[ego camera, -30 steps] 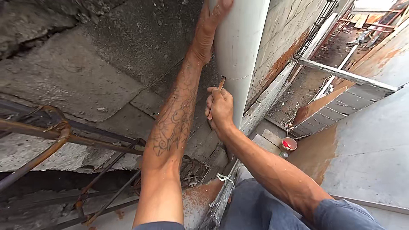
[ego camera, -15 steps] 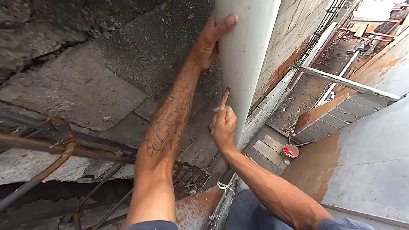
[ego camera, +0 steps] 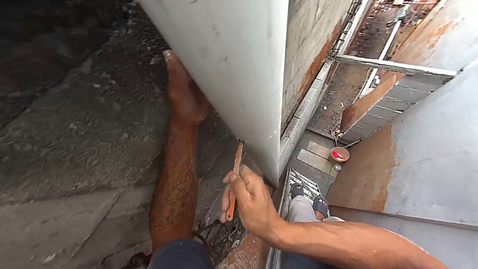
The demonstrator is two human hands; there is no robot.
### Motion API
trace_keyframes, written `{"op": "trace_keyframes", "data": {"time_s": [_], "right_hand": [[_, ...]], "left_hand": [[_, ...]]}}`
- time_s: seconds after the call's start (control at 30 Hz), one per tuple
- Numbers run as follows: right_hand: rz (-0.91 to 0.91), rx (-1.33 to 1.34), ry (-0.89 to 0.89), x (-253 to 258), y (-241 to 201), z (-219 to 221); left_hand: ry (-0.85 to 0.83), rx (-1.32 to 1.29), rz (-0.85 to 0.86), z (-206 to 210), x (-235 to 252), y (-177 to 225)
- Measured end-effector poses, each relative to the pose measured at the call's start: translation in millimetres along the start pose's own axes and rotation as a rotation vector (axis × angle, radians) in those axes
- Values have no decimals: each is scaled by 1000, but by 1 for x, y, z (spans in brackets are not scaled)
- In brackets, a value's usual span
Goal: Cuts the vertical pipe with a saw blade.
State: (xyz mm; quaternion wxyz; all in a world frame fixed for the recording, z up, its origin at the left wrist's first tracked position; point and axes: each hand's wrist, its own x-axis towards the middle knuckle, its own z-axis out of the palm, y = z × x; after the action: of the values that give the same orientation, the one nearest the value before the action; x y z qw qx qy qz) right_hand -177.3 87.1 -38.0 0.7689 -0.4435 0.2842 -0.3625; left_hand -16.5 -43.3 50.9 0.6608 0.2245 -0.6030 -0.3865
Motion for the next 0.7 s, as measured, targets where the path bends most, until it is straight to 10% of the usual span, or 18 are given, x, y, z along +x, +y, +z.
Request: {"op": "trace_keyframes", "data": {"time_s": [0.5, 0.7], "right_hand": [[-162, -11, 340, -1, 14, 30], [-198, 3, 380, 8, 16, 34]], "left_hand": [[-156, 197, 56, -7, -2, -9], [225, 164, -129, -9, -51, -82]]}}
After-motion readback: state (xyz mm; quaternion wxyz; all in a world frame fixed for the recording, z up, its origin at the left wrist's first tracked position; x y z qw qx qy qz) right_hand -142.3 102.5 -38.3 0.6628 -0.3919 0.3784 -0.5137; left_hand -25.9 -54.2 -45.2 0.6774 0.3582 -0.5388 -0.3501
